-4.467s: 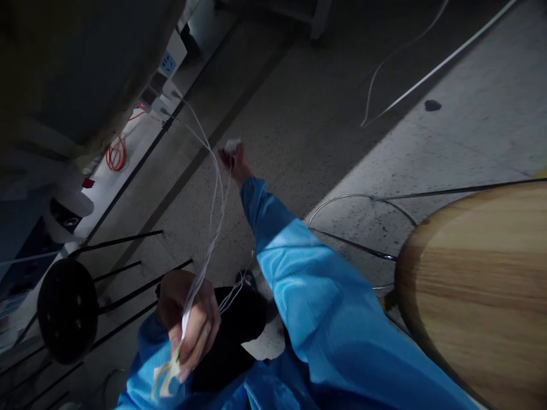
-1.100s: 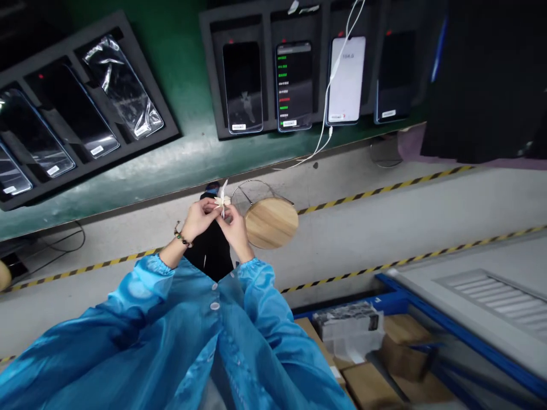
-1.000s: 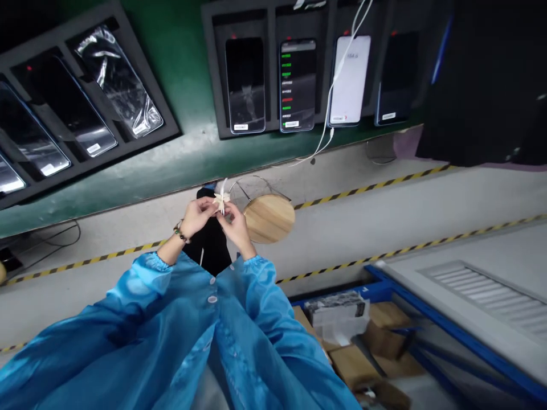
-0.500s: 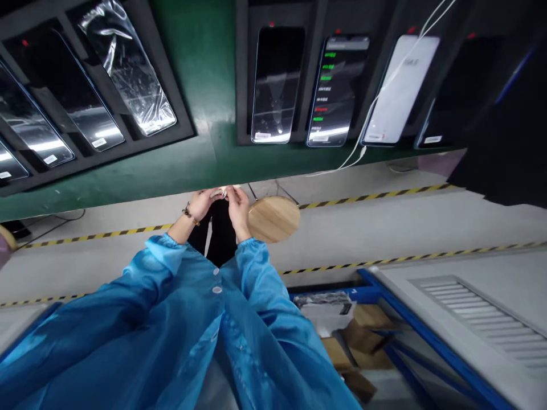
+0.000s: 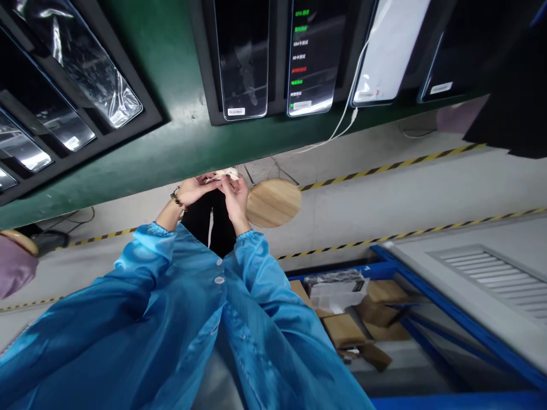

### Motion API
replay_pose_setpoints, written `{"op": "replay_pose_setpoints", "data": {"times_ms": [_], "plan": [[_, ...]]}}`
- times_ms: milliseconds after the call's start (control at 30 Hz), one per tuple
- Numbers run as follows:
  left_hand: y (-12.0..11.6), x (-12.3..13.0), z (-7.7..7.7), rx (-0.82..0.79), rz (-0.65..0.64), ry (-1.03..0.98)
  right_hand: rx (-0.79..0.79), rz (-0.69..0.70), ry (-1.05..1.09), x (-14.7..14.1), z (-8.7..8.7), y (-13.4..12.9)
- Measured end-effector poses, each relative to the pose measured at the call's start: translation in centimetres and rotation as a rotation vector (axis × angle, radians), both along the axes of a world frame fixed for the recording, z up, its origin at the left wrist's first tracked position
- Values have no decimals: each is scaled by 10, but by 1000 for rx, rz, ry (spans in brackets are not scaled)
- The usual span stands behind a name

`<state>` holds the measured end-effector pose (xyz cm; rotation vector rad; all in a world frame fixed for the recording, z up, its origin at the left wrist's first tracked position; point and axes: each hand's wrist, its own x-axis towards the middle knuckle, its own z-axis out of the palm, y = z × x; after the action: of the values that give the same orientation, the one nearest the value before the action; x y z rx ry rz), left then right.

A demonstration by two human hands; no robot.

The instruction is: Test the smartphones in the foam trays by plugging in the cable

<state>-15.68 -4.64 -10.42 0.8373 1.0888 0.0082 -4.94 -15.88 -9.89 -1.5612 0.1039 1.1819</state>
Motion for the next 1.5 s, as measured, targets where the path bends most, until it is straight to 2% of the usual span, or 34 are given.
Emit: {"op": "replay_pose_setpoints", "data": {"times_ms": [167, 367, 433, 533, 733, 867, 1033, 1233, 1333, 1500], "plan": [[-3, 3, -4, 102, -36, -7, 37, -44, -104, -7, 2, -11], [-14, 6, -12, 288, -64, -1, 1, -45, -369, -20, 6, -16], [-17, 6, -12, 358, -85, -1, -13, 1, -441, -20, 6, -17], [-20, 7, -10, 460, -126, 11, -52, 140, -562, -14, 7, -19], [-17, 10, 1, 615, -256, 65, -151, 321, -782, -1, 12, -20], [-11, 11, 10, 691, -345, 86, -267, 448, -829, 6, 21, -20], [-6, 13, 18, 747, -438, 86, -302, 571, -835, 16, 32, -16], [-11, 16, 21, 822, -517, 72, -373, 677, -831, 20, 36, -12], [-15, 17, 19, 870, -540, 75, -396, 701, -858, 20, 37, -12], [-18, 18, 16, 888, -534, 75, -385, 634, -949, 19, 38, -14]]}}
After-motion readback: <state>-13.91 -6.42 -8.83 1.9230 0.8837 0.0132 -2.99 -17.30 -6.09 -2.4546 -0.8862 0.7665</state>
